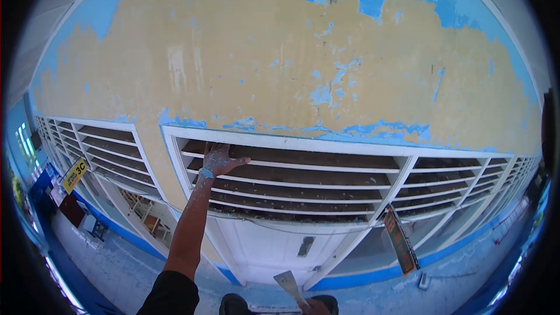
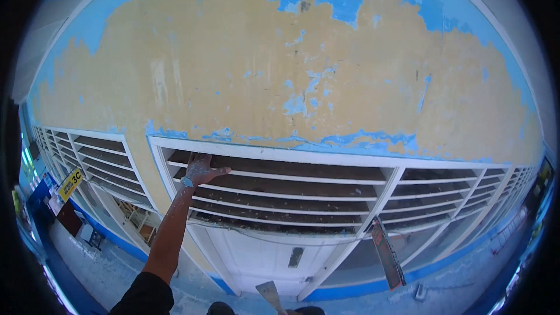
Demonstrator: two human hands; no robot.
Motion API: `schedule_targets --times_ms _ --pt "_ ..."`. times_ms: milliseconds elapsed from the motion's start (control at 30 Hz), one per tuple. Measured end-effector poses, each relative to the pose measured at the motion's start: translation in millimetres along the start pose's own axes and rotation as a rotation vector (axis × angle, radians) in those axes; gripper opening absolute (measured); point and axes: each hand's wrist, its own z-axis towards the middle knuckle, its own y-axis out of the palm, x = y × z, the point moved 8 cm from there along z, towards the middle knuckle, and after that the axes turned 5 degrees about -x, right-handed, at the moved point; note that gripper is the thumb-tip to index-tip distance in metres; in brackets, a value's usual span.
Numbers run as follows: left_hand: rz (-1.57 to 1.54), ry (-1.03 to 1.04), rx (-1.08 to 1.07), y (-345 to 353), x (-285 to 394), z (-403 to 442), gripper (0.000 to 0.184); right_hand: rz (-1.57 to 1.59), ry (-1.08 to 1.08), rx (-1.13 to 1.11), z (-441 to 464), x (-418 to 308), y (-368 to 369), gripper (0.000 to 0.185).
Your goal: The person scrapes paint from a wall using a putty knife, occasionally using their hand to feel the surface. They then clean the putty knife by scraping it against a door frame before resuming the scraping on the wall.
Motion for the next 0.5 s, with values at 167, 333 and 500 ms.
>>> schedule_targets --times_ms 167,333,500 --pt "-0.048 -0.037 -0.106 -3 3 -2 0.122 -0.214 0.198 -0.016 2 -14 -21 0.050" --pt "-0.037 0.013 -0.089 -2 4 3 0.113 -0.192 0.263 0.013 -8 -71 -61 0.044" --pt "-0.063 -0.020 -0.234 -5 8 5 0.114 -0.272 0.351 -0.046 -18 -144 -96 0.041"
